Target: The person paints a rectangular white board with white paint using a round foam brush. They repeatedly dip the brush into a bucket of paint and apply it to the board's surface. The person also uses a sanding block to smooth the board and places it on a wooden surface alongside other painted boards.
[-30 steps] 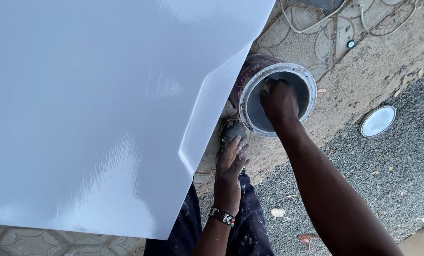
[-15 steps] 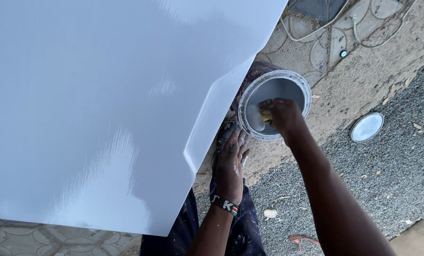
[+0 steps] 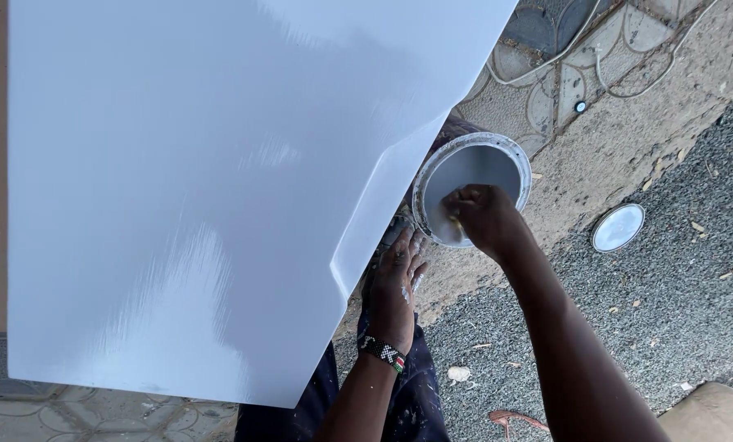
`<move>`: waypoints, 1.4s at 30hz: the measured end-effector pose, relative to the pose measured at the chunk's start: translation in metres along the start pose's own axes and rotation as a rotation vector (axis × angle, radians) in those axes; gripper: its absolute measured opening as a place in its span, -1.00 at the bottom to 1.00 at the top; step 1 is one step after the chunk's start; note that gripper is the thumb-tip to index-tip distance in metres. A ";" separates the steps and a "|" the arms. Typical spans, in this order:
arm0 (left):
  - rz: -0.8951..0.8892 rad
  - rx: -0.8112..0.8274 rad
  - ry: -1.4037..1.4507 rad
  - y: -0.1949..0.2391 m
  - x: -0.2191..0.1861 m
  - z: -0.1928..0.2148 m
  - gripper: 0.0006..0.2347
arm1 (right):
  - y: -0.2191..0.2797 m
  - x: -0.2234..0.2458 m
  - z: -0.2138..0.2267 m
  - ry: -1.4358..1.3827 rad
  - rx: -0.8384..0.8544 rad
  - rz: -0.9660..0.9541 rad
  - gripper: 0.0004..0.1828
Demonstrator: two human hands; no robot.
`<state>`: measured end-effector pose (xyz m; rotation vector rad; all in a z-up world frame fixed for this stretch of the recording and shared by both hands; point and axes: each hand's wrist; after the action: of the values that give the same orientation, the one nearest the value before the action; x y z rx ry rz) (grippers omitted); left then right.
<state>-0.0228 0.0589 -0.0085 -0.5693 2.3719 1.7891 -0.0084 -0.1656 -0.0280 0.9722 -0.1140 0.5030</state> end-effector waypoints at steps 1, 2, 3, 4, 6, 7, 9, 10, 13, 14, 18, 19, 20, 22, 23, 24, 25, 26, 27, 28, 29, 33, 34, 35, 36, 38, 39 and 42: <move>0.014 0.015 -0.005 -0.002 0.001 0.002 -0.36 | 0.006 -0.003 0.003 0.018 0.032 0.003 -0.77; 0.013 0.015 0.000 -0.001 -0.003 0.002 -0.36 | 0.018 0.014 0.015 0.023 0.032 0.005 -0.77; 0.016 0.022 -0.002 0.000 -0.008 0.002 -0.37 | 0.030 0.031 0.028 -0.114 0.070 -0.048 -0.78; 0.023 0.028 -0.003 0.001 -0.011 0.001 -0.39 | 0.042 0.046 0.040 -0.249 0.109 -0.106 -0.78; 0.018 0.030 -0.050 0.015 -0.035 -0.007 -0.39 | 0.078 0.059 0.057 -0.303 -0.004 0.065 -0.79; 0.008 0.033 -0.103 0.021 -0.048 -0.011 -0.39 | 0.094 0.067 0.065 -0.363 -0.118 0.240 -0.80; 0.024 -0.028 -0.113 0.015 -0.039 -0.005 -0.38 | 0.122 0.087 0.075 -0.224 -0.261 0.512 -0.76; 0.042 -0.082 -0.133 0.011 -0.034 -0.003 -0.36 | 0.136 0.096 0.080 -0.084 -0.408 0.777 -0.68; 0.037 0.028 -0.198 0.018 -0.049 -0.002 -0.31 | 0.159 0.127 0.077 -0.068 -0.441 0.937 -0.69; 0.036 0.030 -0.194 0.016 -0.044 0.003 -0.31 | 0.160 0.131 0.071 -0.063 -0.441 0.940 -0.69; 0.048 -0.009 -0.269 0.005 -0.020 0.014 -0.37 | 0.151 0.146 0.051 0.009 -0.469 1.070 -0.56; 0.313 -0.158 -0.226 0.002 -0.014 0.013 -0.20 | 0.146 0.150 0.048 0.042 -0.500 1.056 -0.58; 0.316 -0.158 -0.226 0.007 -0.024 0.011 -0.20 | 0.140 0.147 0.057 0.043 -0.499 1.053 -0.58; 0.016 -0.051 -0.096 0.016 -0.043 0.005 -0.36 | 0.127 0.141 0.076 0.041 -0.715 0.972 -0.67; 0.016 -0.050 -0.095 0.017 -0.046 0.006 -0.36 | 0.131 0.144 0.081 0.042 -0.716 0.972 -0.67; -0.002 0.005 -0.135 0.018 -0.049 0.006 -0.35 | 0.135 0.146 0.086 0.004 -0.752 0.925 -0.68; -0.020 0.059 -0.175 0.020 -0.052 0.005 -0.34 | 0.138 0.148 0.091 -0.034 -0.787 0.878 -0.68; -0.020 0.059 -0.176 0.020 -0.055 0.005 -0.34 | 0.136 0.146 0.089 -0.035 -0.787 0.877 -0.68; 0.002 0.057 -0.174 0.021 -0.057 0.004 -0.32 | 0.133 0.144 0.086 -0.022 -0.778 0.900 -0.64; 0.023 0.056 -0.172 0.021 -0.059 0.002 -0.31 | 0.130 0.142 0.084 -0.009 -0.770 0.923 -0.60; 0.023 0.057 -0.173 0.019 -0.053 0.003 -0.31 | 0.137 0.148 0.074 -0.009 -0.771 0.922 -0.60; 0.044 0.036 -0.219 0.008 -0.032 0.011 -0.37 | 0.161 0.155 0.041 -0.064 -0.420 0.907 -0.63; -0.007 0.049 -0.282 0.007 -0.027 0.015 -0.41 | 0.167 0.154 0.035 -0.030 -0.279 1.142 -0.62; -0.005 0.046 -0.286 0.007 -0.023 0.020 -0.41 | 0.171 0.153 0.036 -0.034 -0.279 1.139 -0.62; -0.082 0.063 -0.379 0.009 -0.018 0.025 -0.46 | 0.176 0.152 0.036 -0.016 -0.366 1.090 -0.58; -0.162 0.079 -0.476 0.008 -0.012 0.031 -0.50 | 0.174 0.156 0.039 -0.002 -0.454 1.039 -0.54; -0.245 0.099 -0.570 0.007 -0.010 0.032 -0.52 | 0.166 0.161 0.041 0.046 -0.463 1.043 -0.56; -0.158 0.110 -0.451 0.012 -0.034 0.012 -0.46 | 0.152 0.171 0.055 0.136 -0.582 0.854 -0.66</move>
<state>0.0027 0.0803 0.0094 -0.2896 2.0403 1.5155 0.0799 -0.0797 0.1727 0.2731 -0.5336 1.2342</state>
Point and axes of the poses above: each hand's wrist, its own y-axis away from the middle knuckle, its own z-axis out of the back of the hand, x = y × z, and after that the axes turned 9 degrees about -x, right-handed
